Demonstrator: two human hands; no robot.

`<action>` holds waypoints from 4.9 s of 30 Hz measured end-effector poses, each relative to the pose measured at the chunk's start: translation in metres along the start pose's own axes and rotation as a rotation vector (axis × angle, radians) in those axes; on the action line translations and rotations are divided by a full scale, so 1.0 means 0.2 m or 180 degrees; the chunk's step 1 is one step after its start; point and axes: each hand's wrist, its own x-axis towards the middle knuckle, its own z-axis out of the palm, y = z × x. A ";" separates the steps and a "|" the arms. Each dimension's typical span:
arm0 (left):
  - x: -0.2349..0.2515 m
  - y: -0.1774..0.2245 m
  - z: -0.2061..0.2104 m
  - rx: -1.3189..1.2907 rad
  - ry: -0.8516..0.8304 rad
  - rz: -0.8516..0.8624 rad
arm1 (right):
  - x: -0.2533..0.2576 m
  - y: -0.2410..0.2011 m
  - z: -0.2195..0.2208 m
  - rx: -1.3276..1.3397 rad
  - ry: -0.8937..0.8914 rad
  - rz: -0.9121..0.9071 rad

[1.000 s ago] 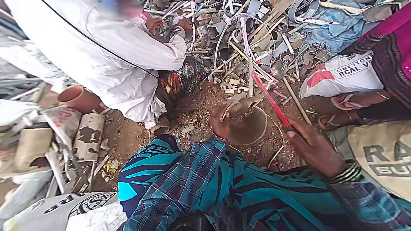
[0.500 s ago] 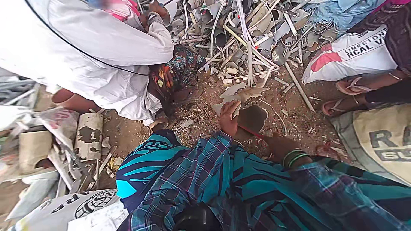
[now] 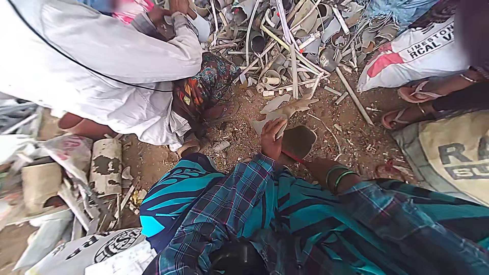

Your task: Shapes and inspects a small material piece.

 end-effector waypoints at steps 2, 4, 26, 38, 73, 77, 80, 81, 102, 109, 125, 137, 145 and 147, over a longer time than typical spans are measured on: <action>0.00 -0.02 -0.02 -0.0089 0.0015 0.0011 | -0.08 0.07 0.05 -0.0222 0.0036 -0.0117; 0.01 -0.02 -0.05 -0.0159 0.0048 -0.0053 | -0.19 0.05 -0.01 -0.0183 -0.0161 -0.0105; -0.04 -0.10 -0.13 -0.0265 -0.0060 -0.0156 | 0.00 -0.01 -0.08 -0.0187 -0.0240 -0.0859; -0.03 -0.14 -0.11 -0.0287 0.0013 -0.0156 | 0.13 -0.05 -0.05 -0.0100 0.0100 -0.0276; 0.03 -0.10 -0.01 -0.0594 0.0194 -0.0548 | 0.19 -0.01 0.09 0.3407 0.4844 -0.2920; 0.02 -0.09 -0.03 -0.0603 0.0173 -0.0542 | -0.09 -0.07 -0.01 0.3763 0.5101 -0.2663; 0.01 -0.10 -0.01 -0.0561 0.0152 -0.0532 | 0.02 -0.08 0.03 0.3319 0.4729 -0.1819; 0.00 -0.11 -0.01 -0.0542 0.0119 -0.0543 | 0.10 -0.08 0.05 0.3168 0.4618 -0.1733; 0.00 -0.10 -0.01 -0.0544 0.0201 -0.0605 | 0.15 0.00 0.03 0.1796 0.5067 -0.1463; -0.01 -0.10 0.00 -0.0607 0.0243 -0.0530 | -0.04 -0.03 -0.06 0.1275 0.5633 -0.1635; 0.00 -0.10 -0.01 -0.0686 0.0314 -0.0546 | 0.26 -0.01 0.08 0.1451 0.4888 -0.1795; -0.13 0.07 0.03 -0.0616 0.0090 -0.0581 | 0.13 0.12 -0.08 0.2278 0.4545 -0.1306; -0.08 0.05 0.00 -0.0995 0.0355 -0.0610 | -0.09 0.19 -0.15 0.2537 0.5077 -0.1823; -0.07 0.05 -0.01 -0.1068 0.0341 -0.0750 | 0.10 0.16 -0.06 0.2358 0.4733 -0.1435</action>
